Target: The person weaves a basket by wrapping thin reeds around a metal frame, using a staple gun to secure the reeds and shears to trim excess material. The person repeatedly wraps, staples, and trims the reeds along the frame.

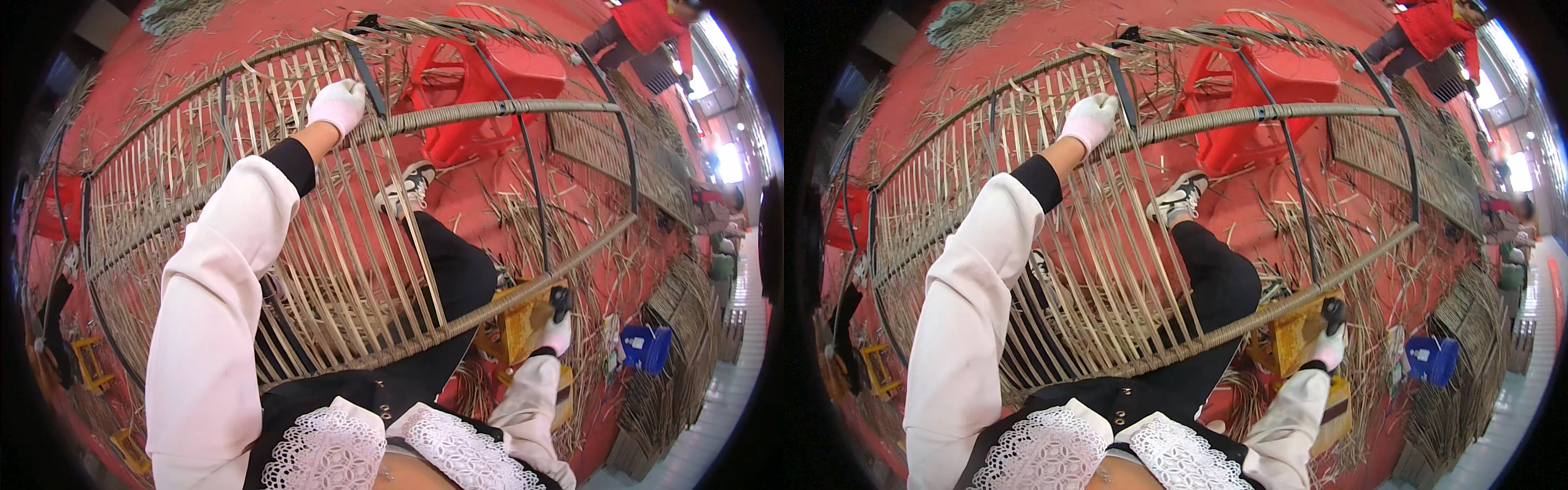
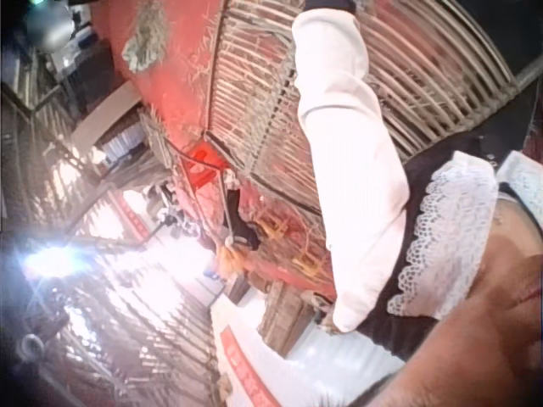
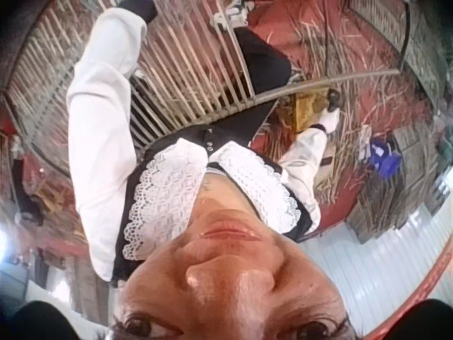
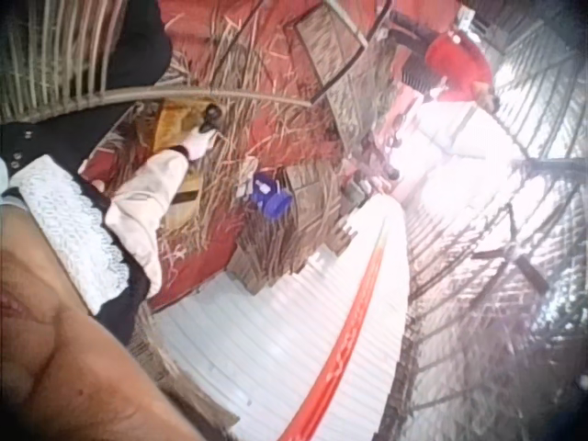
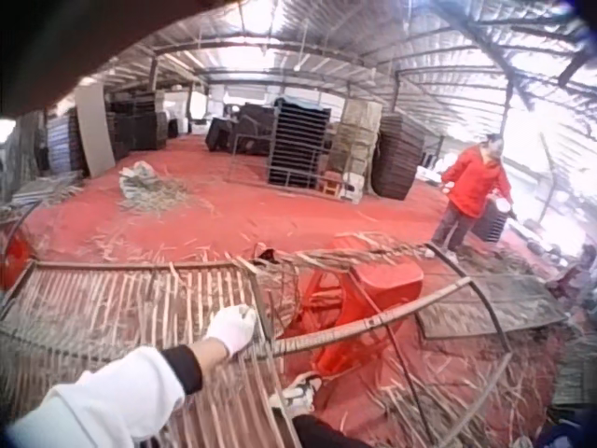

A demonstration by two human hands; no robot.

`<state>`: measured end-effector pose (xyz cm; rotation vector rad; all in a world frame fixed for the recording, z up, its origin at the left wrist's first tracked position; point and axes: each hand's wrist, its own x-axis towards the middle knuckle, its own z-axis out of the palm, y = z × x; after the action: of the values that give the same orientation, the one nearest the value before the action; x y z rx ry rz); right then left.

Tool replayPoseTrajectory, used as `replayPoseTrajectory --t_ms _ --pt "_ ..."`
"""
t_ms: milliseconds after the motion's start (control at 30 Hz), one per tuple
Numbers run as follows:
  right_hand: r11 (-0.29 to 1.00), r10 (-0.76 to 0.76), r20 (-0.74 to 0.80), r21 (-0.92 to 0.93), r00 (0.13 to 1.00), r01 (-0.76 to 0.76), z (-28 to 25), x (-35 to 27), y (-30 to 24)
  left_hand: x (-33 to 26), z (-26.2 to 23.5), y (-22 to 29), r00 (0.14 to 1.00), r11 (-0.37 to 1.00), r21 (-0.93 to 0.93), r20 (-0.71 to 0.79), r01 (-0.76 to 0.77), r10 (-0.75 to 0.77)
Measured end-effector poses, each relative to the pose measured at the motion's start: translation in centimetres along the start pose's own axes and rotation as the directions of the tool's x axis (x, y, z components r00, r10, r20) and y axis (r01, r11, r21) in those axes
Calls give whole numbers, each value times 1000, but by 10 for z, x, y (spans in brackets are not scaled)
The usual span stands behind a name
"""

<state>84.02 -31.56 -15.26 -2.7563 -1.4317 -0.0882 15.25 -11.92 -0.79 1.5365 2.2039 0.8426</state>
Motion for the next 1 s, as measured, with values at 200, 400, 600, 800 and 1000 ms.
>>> replayPoseTrajectory --t_ms 200,400,600,800,1000 --pt "997 -1 13 -73 1000 2 40 -42 -17 55 14 -36 971 987 -44 192 152 -141" --pt "872 -256 -565 215 784 440 -68 -47 -85 106 6 -53 967 996 55 -247 75 -59" --pt "289 -655 -490 541 575 790 -126 -90 -275 127 -16 -82 906 930 284 -283 -233 314" --pt "81 -916 -156 832 370 549 -69 -107 -429 141 -25 -93 711 675 534 -179 -510 680" --pt "118 -946 94 991 312 61 43 -107 -522 160 -38 -93 496 416 487 41 -768 867"
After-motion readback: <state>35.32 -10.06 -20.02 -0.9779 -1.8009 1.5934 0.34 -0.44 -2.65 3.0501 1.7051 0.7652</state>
